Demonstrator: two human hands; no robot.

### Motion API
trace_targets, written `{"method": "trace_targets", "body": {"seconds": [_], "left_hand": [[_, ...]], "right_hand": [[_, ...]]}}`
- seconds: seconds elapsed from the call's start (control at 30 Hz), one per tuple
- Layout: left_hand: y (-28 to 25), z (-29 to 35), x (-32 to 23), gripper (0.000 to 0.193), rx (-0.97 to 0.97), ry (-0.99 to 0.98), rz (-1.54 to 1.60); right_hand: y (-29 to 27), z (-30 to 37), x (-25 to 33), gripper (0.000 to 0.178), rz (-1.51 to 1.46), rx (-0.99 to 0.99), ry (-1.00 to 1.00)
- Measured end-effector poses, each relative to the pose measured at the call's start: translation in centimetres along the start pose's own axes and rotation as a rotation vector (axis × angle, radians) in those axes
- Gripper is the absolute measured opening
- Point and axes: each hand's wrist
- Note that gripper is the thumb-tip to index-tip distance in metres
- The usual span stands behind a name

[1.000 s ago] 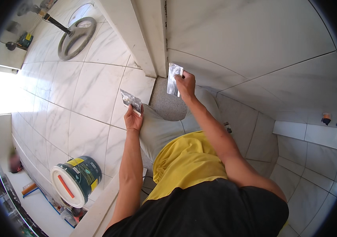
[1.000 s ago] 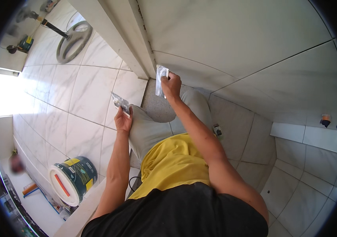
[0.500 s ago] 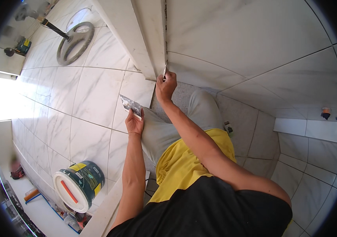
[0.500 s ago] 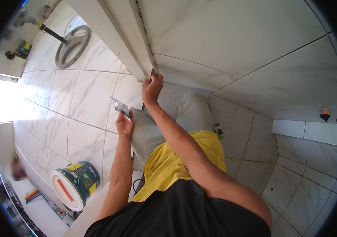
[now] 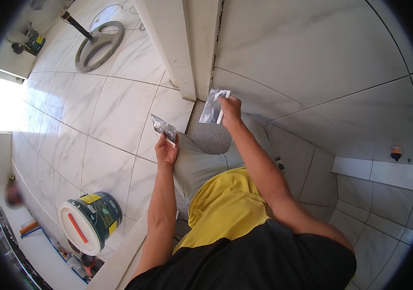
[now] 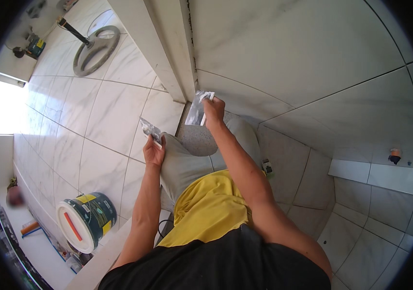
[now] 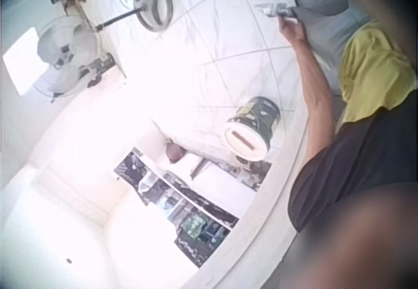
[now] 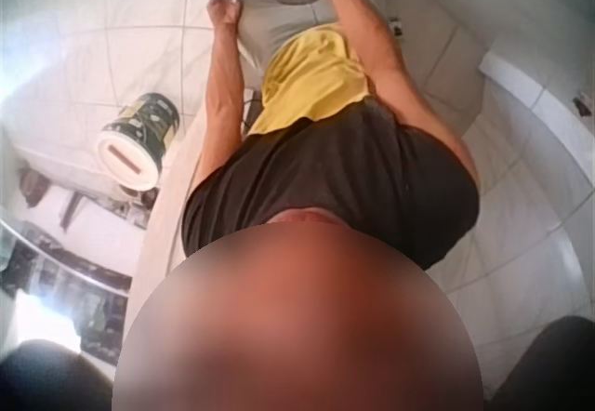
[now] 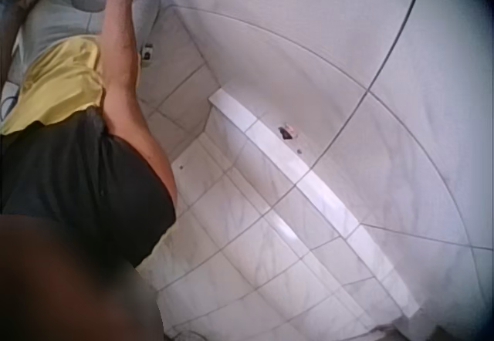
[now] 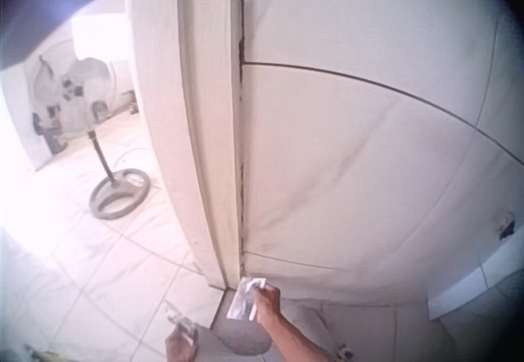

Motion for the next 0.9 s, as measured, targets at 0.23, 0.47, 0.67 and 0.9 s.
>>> {"method": "trace_targets", "body": {"seconds": [0.23, 0.47, 0.67, 0.9], "left_hand": [[-0.2, 0.2, -0.2, 0.018, 0.000, 0.000, -0.011], [0.0, 0.0, 0.0, 0.018, -0.011, -0.012, -0.012], [-0.1, -0.1, -0.1, 0.018, -0.008, -0.014, -0.030], [-0.3, 0.1, -0.3, 0.018, -0.006, -0.010, -0.022]], "right_hand": [[0.1, -1.7, 0.6, 0.008, -0.040, 0.079, 0.109], [0.1, -2.6, 2.0, 0.011, -0.054, 0.123, 0.075], [0.7, -2.4, 5.1, 0.015, -0.144, 0.131, 0.144], [-1.5, -2.2, 4.5, 0.011, -0.184, 0.043, 0.295]]}}
Point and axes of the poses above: each hand's wrist, its own z-axis away from the middle knuckle, its own y-axis out of the palm, x = y × z, and after that the axes turned 8 degrees about -y, right-handed
